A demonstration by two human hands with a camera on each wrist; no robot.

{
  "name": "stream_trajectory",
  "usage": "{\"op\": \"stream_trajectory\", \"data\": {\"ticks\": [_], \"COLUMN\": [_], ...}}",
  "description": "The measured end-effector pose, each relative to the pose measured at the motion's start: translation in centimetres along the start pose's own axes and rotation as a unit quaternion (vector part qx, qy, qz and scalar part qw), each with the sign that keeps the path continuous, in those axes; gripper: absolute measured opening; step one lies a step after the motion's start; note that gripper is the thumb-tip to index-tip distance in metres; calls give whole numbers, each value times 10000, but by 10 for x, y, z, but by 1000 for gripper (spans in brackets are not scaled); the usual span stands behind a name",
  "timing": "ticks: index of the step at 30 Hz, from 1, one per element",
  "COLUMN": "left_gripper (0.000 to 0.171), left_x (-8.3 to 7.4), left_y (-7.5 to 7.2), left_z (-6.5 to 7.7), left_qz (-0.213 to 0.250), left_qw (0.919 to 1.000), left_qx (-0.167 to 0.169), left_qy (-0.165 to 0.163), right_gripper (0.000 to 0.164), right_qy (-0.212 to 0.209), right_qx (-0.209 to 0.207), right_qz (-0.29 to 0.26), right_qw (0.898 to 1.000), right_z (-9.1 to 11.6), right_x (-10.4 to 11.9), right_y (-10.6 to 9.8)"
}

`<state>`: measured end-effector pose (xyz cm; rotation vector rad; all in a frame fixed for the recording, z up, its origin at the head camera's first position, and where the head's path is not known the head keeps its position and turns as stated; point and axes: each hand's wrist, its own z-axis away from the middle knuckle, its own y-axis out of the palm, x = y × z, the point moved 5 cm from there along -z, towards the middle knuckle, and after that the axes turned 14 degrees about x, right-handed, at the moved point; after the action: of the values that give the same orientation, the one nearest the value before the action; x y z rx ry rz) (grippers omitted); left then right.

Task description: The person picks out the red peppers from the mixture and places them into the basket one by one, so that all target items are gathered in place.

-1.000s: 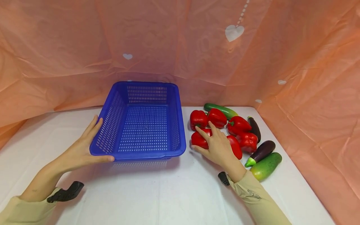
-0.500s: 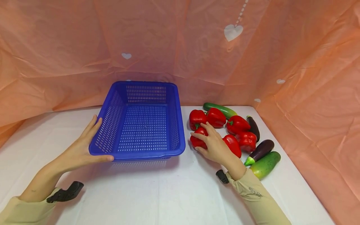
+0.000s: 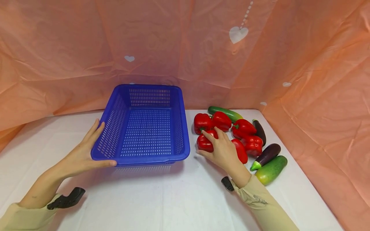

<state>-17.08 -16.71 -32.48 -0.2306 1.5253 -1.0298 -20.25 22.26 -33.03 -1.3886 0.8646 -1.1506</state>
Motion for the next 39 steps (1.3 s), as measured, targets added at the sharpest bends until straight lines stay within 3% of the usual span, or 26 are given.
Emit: {"op": "stream_trajectory", "data": {"ticks": [5, 13, 19, 24, 27, 39], "left_gripper": [128, 128, 126, 126, 126, 128], "left_x": [0, -1, -2, -3, -4, -4], "left_y": [0, 1, 2, 0, -1, -1], "left_z": [1, 0, 0, 2, 3, 1], "left_qz": [-27, -75, -34, -4, 13, -52], "left_qw": [10000, 10000, 9999, 9999, 9999, 9999], "left_qx": [-39, -6, 1, 11, 17, 27], "left_qy": [7, -60, -114, -121, -114, -113], "right_gripper": [67, 59, 54, 55, 57, 74], "right_qy": [102, -314, -964, -1796, -2069, -2185], "right_qx": [-5, -116, -259, -468, -544, -650], "right_qz": [-49, -21, -7, 350, 509, 404], "right_qw": [9999, 9994, 9950, 9820, 9755, 9728], "right_z": [-4, -6, -1, 4, 6, 5], "right_x": [3, 8, 7, 12, 14, 13], "right_y": [1, 1, -3, -10, -14, -25]}}
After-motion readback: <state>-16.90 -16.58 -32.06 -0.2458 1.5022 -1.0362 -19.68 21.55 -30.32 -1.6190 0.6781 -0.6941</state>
